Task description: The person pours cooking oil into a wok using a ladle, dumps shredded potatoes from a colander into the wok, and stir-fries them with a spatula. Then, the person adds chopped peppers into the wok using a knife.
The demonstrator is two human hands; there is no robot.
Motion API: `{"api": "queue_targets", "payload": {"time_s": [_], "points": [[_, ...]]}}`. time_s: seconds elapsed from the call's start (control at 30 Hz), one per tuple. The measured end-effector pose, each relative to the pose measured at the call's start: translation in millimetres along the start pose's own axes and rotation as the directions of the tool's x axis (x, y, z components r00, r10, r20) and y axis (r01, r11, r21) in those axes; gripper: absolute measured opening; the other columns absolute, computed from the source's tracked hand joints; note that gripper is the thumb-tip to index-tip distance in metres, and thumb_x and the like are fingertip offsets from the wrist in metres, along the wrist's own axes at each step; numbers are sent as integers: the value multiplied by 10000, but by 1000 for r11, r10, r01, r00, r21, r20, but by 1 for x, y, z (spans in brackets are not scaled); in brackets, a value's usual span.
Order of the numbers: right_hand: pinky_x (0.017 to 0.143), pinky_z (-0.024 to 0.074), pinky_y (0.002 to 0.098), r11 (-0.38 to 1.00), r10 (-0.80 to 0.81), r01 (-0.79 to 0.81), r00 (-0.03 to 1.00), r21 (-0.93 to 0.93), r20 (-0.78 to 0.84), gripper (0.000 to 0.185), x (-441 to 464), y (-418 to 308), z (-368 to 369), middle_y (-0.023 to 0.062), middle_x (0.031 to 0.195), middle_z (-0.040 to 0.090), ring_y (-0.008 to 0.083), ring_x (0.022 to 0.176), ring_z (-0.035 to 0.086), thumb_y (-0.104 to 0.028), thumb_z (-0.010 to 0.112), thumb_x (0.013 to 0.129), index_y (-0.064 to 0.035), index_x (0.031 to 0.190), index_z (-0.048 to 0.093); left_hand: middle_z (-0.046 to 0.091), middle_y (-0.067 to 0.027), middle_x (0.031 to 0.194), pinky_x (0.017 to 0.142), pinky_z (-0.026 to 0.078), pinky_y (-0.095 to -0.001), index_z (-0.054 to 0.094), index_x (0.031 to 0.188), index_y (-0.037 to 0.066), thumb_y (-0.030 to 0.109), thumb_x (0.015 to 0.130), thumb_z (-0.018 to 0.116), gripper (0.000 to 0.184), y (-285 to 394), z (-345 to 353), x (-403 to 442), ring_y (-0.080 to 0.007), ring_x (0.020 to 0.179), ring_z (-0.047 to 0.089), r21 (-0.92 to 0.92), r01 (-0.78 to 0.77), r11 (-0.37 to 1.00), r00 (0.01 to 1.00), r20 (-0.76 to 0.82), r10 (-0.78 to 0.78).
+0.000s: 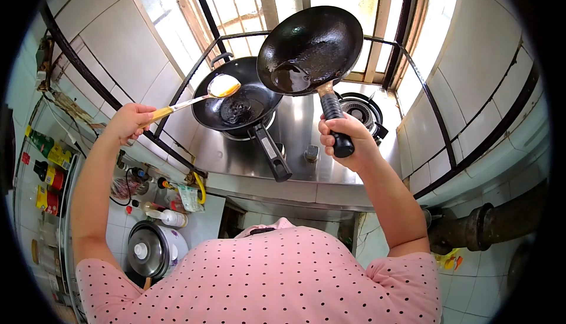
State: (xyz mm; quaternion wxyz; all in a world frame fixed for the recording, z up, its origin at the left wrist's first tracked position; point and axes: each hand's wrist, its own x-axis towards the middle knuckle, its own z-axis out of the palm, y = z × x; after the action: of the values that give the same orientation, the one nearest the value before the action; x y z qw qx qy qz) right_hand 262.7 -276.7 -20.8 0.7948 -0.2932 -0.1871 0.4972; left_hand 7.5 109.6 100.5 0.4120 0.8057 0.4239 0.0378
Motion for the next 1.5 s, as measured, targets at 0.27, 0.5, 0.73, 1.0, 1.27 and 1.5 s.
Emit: {"api": "queue_targets", "payload": {"time_s": [0.27, 0.5, 0.73, 1.0, 1.27, 1.5], "points": [[484, 502, 269, 1000, 6, -6, 1000, -27, -6, 327, 2, 2, 4, 78, 804, 531, 126, 630, 550, -66, 601, 832, 13, 1079, 401, 543, -16, 690, 379, 289, -191, 558, 1243, -6, 125, 907, 569, 360, -4, -10, -2, -36, 446, 386, -55, 7, 998, 1000, 11, -6], [495, 496, 276, 999, 20, -19, 1000, -36, 16, 320, 6, 3, 4, 75, 807, 537, 129, 635, 551, -65, 607, 830, 3, 1071, 406, 544, -21, 696, 384, 295, -189, 559, 1231, -11, 131, 906, 574, 355, 0, -10, -10, -41, 446, 385, -11, 20, 1000, 1000, -9, -20], [501, 485, 290, 998, 51, -52, 998, -39, -30, 284, 10, 6, 9, 76, 811, 545, 133, 635, 551, -58, 609, 836, -21, 1045, 421, 523, -23, 706, 373, 286, -164, 552, 1245, -6, 115, 936, 544, 332, 7, -19, -21, -30, 439, 384, -243, -9, 970, 999, 29, 16], [512, 463, 267, 993, 69, -72, 997, 90, 39, 270, 12, 14, 14, 76, 817, 554, 121, 654, 548, -67, 592, 848, -3, 1052, 426, 527, -13, 707, 382, 331, -188, 542, 1272, -28, 153, 931, 572, 387, 51, 5, -26, -23, 444, 402, 11, -283, 959, 959, -25, 283], [524, 508, 250, 936, 48, -90, 990, 340, 130, 248, 2, 24, 9, 94, 866, 561, 130, 671, 558, -73, 573, 876, 11, 1052, 419, 566, -111, 877, 619, 507, -404, 567, 1246, 83, 128, 899, 574, 350, 57, 58, -52, -304, 711, 617, 903, -356, 241, 504, -31, 863], [522, 515, 252, 934, 4, -44, 993, 353, 115, 229, -11, 25, 12, 85, 856, 545, 126, 682, 557, -86, 574, 878, 13, 1018, 422, 548, -104, 881, 623, 510, -403, 558, 1261, 76, 124, 902, 568, 362, 52, 67, -50, -300, 708, 618, 903, -361, 234, 481, -35, 876]]}}
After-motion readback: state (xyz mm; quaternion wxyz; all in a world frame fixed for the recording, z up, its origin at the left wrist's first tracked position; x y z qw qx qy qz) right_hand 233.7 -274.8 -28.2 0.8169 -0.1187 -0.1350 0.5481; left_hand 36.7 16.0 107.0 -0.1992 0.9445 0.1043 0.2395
